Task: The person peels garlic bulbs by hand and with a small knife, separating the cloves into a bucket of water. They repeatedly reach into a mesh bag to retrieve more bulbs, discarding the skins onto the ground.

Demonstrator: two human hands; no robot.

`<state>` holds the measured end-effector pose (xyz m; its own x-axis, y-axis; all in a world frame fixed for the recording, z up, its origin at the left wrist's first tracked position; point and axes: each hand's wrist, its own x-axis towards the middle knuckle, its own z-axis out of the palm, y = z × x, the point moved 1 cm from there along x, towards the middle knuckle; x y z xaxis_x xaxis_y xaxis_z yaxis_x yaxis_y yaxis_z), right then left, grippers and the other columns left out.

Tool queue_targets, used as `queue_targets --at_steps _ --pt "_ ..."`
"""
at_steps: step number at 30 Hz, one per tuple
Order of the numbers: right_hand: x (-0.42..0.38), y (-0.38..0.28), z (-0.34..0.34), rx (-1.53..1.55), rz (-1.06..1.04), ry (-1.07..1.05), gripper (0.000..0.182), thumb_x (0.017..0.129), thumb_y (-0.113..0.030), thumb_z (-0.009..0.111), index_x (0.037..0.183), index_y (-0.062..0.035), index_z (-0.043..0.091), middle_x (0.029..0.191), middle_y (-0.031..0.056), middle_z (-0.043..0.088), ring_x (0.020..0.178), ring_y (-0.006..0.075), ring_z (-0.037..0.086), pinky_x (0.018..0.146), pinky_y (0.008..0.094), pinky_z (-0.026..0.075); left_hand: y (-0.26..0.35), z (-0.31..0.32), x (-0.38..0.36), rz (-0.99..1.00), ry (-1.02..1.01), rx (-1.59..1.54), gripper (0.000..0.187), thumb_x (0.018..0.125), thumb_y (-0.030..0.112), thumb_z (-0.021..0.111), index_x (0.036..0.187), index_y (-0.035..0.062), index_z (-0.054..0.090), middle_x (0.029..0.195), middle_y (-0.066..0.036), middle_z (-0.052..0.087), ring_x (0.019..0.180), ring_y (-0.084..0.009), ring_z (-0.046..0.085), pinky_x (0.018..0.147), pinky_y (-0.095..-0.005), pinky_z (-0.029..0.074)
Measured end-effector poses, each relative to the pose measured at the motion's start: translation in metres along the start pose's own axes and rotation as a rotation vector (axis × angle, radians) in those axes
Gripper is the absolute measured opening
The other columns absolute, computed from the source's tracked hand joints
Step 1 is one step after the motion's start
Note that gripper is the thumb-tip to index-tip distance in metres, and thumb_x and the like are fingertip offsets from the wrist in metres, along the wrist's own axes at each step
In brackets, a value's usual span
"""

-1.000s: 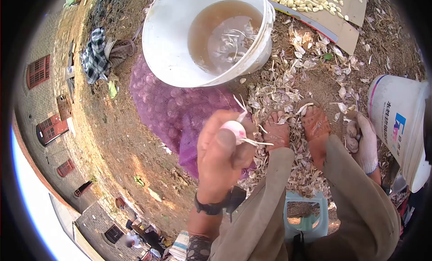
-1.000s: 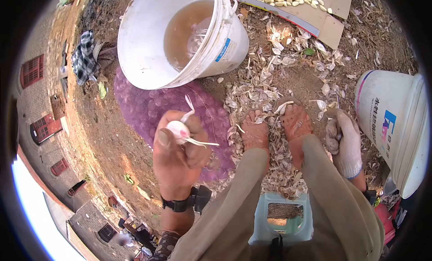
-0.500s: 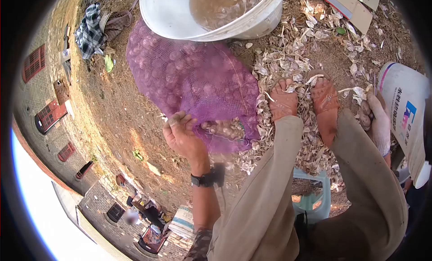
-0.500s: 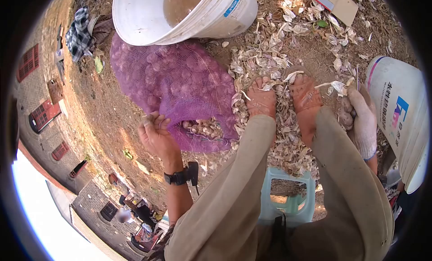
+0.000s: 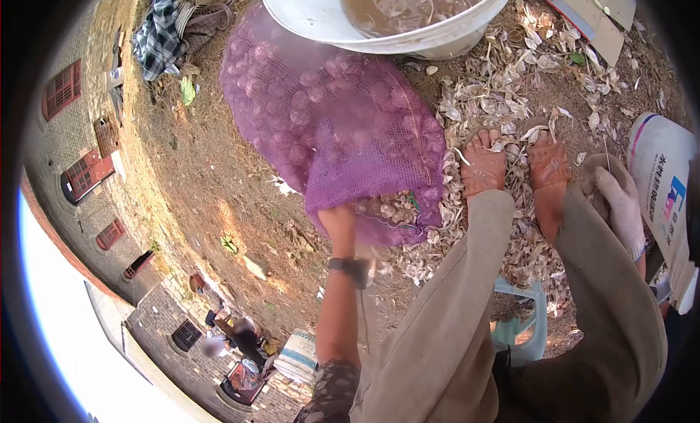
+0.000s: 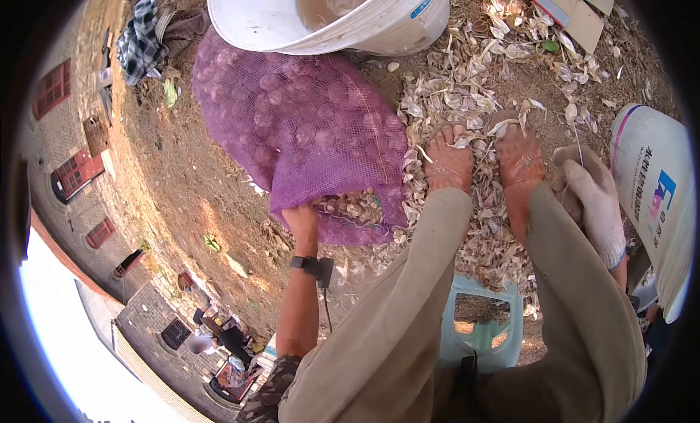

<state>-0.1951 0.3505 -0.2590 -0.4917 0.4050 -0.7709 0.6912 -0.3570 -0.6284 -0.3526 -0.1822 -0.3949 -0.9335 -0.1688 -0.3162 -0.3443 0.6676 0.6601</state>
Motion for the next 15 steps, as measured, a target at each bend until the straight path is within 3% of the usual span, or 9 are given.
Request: queue_targets --at_steps 2,5,8,11,14,15 --pt "0.0 0.004 -0.002 0.016 0.044 -0.075 0.029 0.099 -0.025 0.058 0.114 -0.0011 0.063 0.082 0.0004 0.06 0.06 0.0048 0.048 0.052 0.021 0.036 0.042 -0.004 0.011 0.24 0.014 0.192 0.037 0.096 0.015 0.065 0.123 -0.0094 0.062 0.114 -0.021 0.072 0.109 -0.0315 0.069 0.089 -0.0418 0.054" --pt "-0.003 -0.004 0.004 -0.035 0.017 -0.085 0.026 0.099 -0.027 0.057 0.105 -0.0026 0.063 0.078 -0.0003 0.06 0.059 0.0048 0.048 0.052 0.0213 0.035 0.067 0.008 0.034 0.376 -0.058 0.267 0.04 0.096 0.021 0.064 0.126 -0.0053 0.062 0.117 -0.022 0.071 0.11 -0.0388 0.067 0.095 -0.0461 0.049" --pt "0.0 0.003 0.004 -0.046 -0.014 -0.069 0.025 0.099 -0.027 0.057 0.102 -0.0033 0.064 0.076 -0.0009 0.06 0.058 0.0046 0.048 0.051 0.0215 0.034 0.055 0.029 0.044 0.421 -0.087 0.204 0.039 0.095 0.022 0.065 0.124 -0.0041 0.063 0.117 -0.023 0.07 0.11 -0.0425 0.065 0.093 -0.0465 0.05" --pt "0.001 0.003 0.005 -0.057 -0.028 -0.076 0.024 0.098 -0.027 0.058 0.101 -0.0036 0.064 0.076 -0.0012 0.06 0.058 0.0046 0.048 0.051 0.0218 0.034 0.029 0.042 0.021 0.482 -0.102 0.429 0.036 0.095 0.021 0.064 0.121 -0.0038 0.064 0.116 -0.024 0.069 0.109 -0.0435 0.065 0.092 -0.0479 0.05" --pt "0.003 0.004 0.003 -0.067 -0.041 -0.095 0.025 0.098 -0.027 0.058 0.101 -0.0032 0.064 0.077 -0.0007 0.06 0.059 0.0051 0.049 0.052 0.022 0.035 0.035 0.043 -0.01 0.668 0.118 0.655 0.034 0.095 0.02 0.062 0.118 -0.0042 0.063 0.115 -0.025 0.069 0.108 -0.0446 0.064 0.092 -0.0508 0.048" --pt "0.003 0.006 0.001 -0.072 -0.043 -0.102 0.025 0.098 -0.027 0.058 0.101 -0.0029 0.064 0.077 -0.0005 0.06 0.059 0.0054 0.049 0.052 0.022 0.036 0.02 0.041 -0.01 0.495 0.028 0.559 0.034 0.095 0.021 0.062 0.118 -0.0042 0.063 0.115 -0.025 0.069 0.109 -0.0449 0.064 0.093 -0.0517 0.048"
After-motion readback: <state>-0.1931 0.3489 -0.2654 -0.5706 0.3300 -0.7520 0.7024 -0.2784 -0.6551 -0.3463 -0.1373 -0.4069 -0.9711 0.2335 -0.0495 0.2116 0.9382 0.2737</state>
